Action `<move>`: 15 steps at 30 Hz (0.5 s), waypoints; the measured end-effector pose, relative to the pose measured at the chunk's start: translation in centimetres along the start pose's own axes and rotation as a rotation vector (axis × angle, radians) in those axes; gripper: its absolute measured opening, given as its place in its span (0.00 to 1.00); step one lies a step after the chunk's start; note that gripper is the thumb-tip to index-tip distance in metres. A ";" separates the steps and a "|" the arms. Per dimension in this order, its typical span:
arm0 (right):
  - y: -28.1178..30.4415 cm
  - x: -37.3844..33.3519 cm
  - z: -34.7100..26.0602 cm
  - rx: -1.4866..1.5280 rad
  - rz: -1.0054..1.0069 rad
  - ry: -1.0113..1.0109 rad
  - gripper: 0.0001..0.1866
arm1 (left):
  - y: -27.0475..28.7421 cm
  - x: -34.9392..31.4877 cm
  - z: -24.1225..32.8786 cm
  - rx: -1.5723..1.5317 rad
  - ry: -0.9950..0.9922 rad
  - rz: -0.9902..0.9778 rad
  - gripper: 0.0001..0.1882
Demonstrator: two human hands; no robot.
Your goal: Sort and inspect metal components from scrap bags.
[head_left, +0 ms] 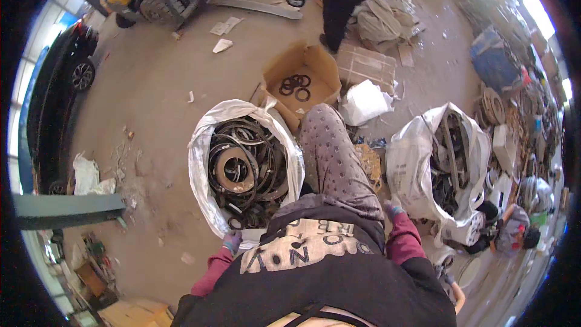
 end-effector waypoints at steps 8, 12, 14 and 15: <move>6.7 -8.7 -10.7 0.095 -0.302 -0.737 0.16 | -2.3 -0.3 15.3 -0.025 -0.256 0.009 0.13; 12.2 -4.0 -12.8 -0.422 -0.230 -0.388 0.10 | -5.4 -1.7 18.0 0.202 -0.192 -0.117 0.16; 14.0 -1.4 -13.6 -0.674 -0.192 -0.198 0.08 | -6.8 0.5 15.7 0.184 -0.243 -0.100 0.14; 15.3 -1.8 -13.3 -0.795 -0.172 -0.104 0.08 | -7.2 1.9 14.5 0.208 -0.217 -0.178 0.13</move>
Point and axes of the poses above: each hand's wrist, its own x-axis towards the middle knuckle, its own y-axis out of the back of the hand, z = x × y, the point moved 2 cm from there along x, towards the middle knuckle, and after that the axes turned 15 degrees about z, right-handed, at the moved point
